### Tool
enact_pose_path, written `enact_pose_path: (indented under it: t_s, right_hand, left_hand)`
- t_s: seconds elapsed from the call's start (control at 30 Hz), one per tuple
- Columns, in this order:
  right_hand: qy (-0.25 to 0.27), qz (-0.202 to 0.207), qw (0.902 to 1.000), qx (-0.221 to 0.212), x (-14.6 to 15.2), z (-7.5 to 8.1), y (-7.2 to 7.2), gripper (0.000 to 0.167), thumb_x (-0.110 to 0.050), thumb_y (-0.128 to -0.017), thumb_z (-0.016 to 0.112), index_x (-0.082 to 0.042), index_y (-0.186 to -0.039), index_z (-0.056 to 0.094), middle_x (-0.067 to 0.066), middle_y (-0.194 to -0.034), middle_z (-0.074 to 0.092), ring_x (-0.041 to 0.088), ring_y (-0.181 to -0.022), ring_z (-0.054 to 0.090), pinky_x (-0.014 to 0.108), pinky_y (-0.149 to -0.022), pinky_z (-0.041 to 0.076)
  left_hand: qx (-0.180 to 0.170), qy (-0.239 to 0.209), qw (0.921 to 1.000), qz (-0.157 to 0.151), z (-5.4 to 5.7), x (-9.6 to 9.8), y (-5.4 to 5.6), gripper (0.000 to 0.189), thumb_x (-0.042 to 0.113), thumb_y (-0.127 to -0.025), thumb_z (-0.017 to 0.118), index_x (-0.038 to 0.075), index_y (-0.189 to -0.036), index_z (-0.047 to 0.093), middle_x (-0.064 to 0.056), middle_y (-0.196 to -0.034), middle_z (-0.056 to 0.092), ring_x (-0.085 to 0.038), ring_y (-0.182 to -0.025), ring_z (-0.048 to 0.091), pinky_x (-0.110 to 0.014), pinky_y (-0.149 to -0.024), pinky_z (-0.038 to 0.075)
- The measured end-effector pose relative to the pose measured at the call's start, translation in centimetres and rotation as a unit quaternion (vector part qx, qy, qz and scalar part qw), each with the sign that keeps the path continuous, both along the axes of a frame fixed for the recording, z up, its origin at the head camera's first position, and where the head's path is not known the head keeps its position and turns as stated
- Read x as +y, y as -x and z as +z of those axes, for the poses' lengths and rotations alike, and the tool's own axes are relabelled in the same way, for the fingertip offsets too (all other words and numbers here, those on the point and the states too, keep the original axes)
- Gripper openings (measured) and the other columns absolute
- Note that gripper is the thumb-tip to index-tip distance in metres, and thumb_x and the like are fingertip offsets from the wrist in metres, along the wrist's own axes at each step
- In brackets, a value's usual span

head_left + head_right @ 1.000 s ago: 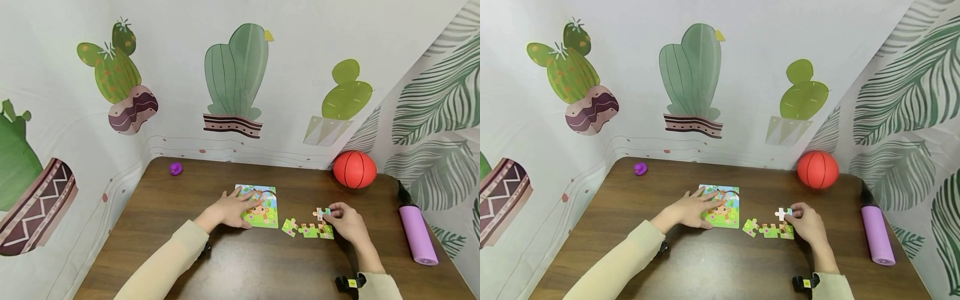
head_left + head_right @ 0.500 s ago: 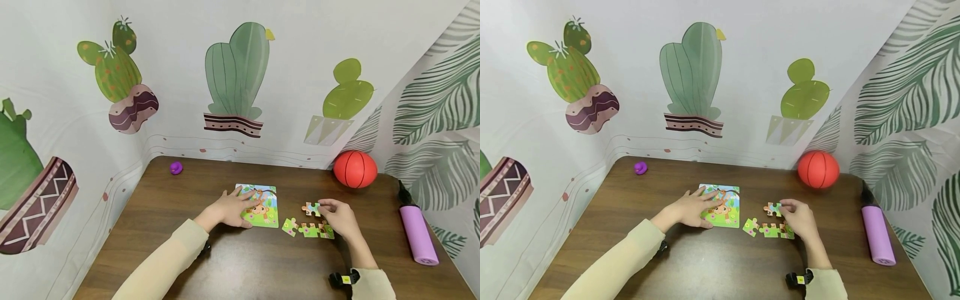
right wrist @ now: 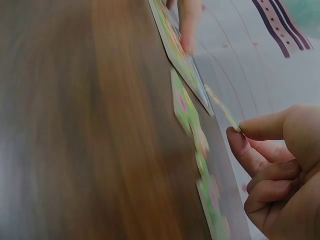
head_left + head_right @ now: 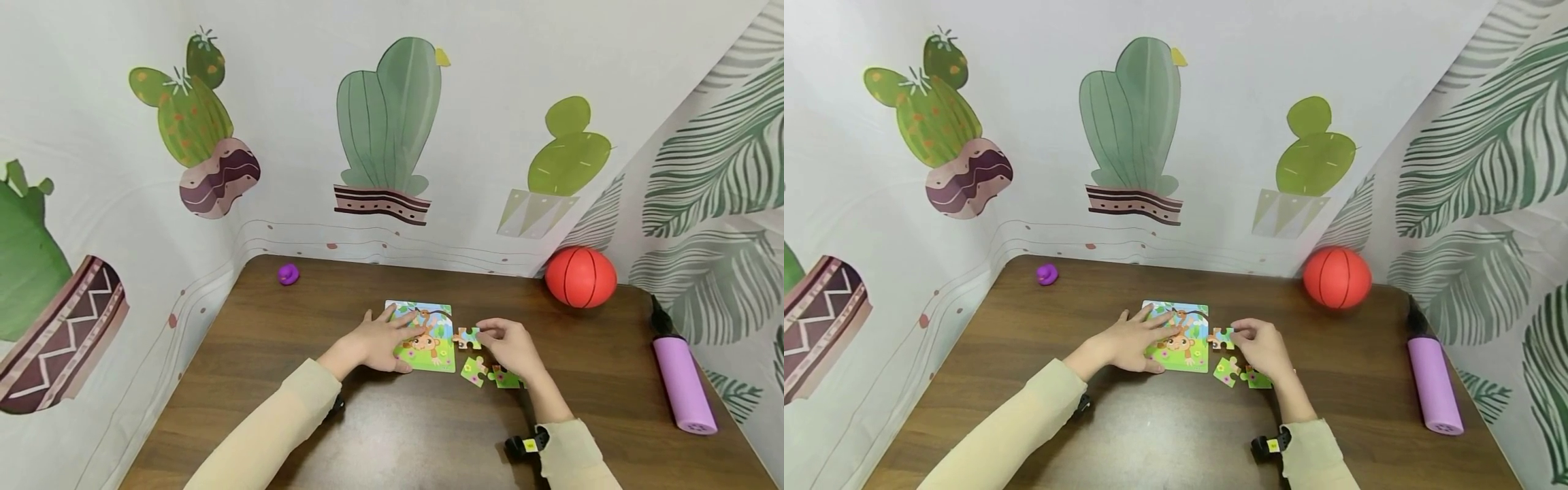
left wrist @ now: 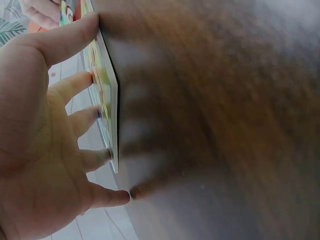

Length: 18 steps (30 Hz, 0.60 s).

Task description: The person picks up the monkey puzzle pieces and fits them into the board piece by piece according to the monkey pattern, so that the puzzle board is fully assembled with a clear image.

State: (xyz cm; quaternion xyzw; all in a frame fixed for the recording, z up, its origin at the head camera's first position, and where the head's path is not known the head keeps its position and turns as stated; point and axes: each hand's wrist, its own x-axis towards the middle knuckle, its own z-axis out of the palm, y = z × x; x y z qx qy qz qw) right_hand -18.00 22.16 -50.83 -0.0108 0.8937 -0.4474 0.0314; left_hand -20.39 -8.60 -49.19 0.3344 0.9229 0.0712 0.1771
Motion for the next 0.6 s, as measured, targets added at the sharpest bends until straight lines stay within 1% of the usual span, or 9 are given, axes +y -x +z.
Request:
enact_pose_path:
  t_s: [0.17,0.27,0.3,0.37,0.4,0.43,0.5,0.53,0.6]
  right_hand:
    - [0.002,0.010,0.9998,-0.018,-1.9,-0.1,0.7,0.021,-0.017,-0.098,0.071,-0.005,-0.115,0.076,0.008,-0.099,0.076,0.017,-0.079,0.066,0.034,-0.062,0.051]
    - [0.014,0.013,0.9994,-0.028,-2.9,-0.2,0.9,0.021,-0.017,-0.099,0.071,-0.006,-0.115,0.075,0.009,-0.099,0.076,0.015,-0.060,0.059,0.032,-0.053,0.048]
    - [0.019,0.014,0.9992,-0.032,-3.2,-0.2,1.0,0.021,-0.017,-0.099,0.070,-0.006,-0.116,0.075,0.009,-0.100,0.076,0.015,-0.057,0.057,0.032,-0.050,0.045]
    - [0.029,0.015,0.9986,-0.043,-3.8,-0.3,1.1,0.021,-0.017,-0.099,0.070,-0.006,-0.117,0.074,0.010,-0.101,0.075,0.014,-0.044,0.045,0.031,-0.042,0.039]
    - [0.031,0.014,0.9984,-0.045,-4.0,-0.3,1.2,0.021,-0.018,-0.099,0.070,-0.007,-0.116,0.074,0.011,-0.101,0.075,0.015,-0.041,0.041,0.031,-0.040,0.036]
    - [0.030,0.014,0.9984,-0.047,-4.3,-0.3,1.2,0.021,-0.018,-0.099,0.070,-0.006,-0.117,0.074,0.011,-0.102,0.075,0.016,-0.041,0.042,0.031,-0.039,0.035]
    - [0.022,0.012,0.9987,-0.044,-4.6,-0.4,1.4,0.022,-0.018,-0.098,0.070,-0.006,-0.116,0.075,0.009,-0.101,0.075,0.015,-0.052,0.054,0.032,-0.044,0.040]
    - [0.017,0.011,0.9989,-0.042,-4.8,-0.4,1.5,0.021,-0.018,-0.098,0.071,-0.007,-0.116,0.076,0.008,-0.101,0.075,0.016,-0.056,0.057,0.032,-0.047,0.043]
    - [0.007,0.010,0.9993,-0.035,-4.9,-0.3,1.7,0.022,-0.018,-0.098,0.070,-0.007,-0.115,0.076,0.006,-0.100,0.076,0.019,-0.075,0.068,0.035,-0.059,0.050]
  left_hand:
    - [-0.006,-0.004,1.0000,0.005,0.0,0.0,0.0,0.083,0.062,-0.092,0.069,0.039,-0.164,0.032,0.006,-0.174,0.011,-0.038,-0.158,0.004,-0.077,-0.114,0.015]
    - [-0.005,-0.005,1.0000,0.006,-0.1,0.0,0.0,0.084,0.062,-0.092,0.070,0.039,-0.164,0.032,0.006,-0.174,0.012,-0.038,-0.158,0.004,-0.077,-0.114,0.015]
    - [-0.004,-0.005,1.0000,0.006,-0.1,0.0,0.1,0.084,0.062,-0.092,0.070,0.038,-0.164,0.033,0.006,-0.174,0.012,-0.038,-0.158,0.004,-0.077,-0.114,0.015]
    - [-0.002,-0.005,1.0000,0.005,-0.1,0.0,0.1,0.084,0.062,-0.092,0.070,0.037,-0.164,0.033,0.005,-0.173,0.012,-0.038,-0.158,0.003,-0.077,-0.114,0.015]
    - [-0.002,-0.005,1.0000,0.005,-0.1,0.0,0.1,0.084,0.061,-0.092,0.070,0.037,-0.164,0.033,0.005,-0.173,0.012,-0.038,-0.158,0.003,-0.077,-0.114,0.014]
    - [-0.002,-0.006,1.0000,0.006,-0.2,0.0,0.1,0.084,0.061,-0.092,0.070,0.036,-0.164,0.034,0.005,-0.173,0.012,-0.038,-0.158,0.003,-0.077,-0.114,0.015]
    - [-0.002,-0.005,1.0000,0.006,-0.1,0.0,0.1,0.084,0.062,-0.092,0.070,0.035,-0.163,0.035,0.005,-0.173,0.012,-0.038,-0.158,0.003,-0.077,-0.114,0.015]
    - [-0.002,-0.005,1.0000,0.005,-0.1,0.0,0.1,0.084,0.061,-0.093,0.070,0.035,-0.164,0.034,0.005,-0.173,0.012,-0.038,-0.158,0.003,-0.077,-0.114,0.015]
    - [-0.003,-0.004,1.0000,0.006,0.0,-0.1,0.1,0.084,0.061,-0.093,0.070,0.035,-0.164,0.034,0.005,-0.173,0.012,-0.038,-0.158,0.003,-0.077,-0.114,0.015]
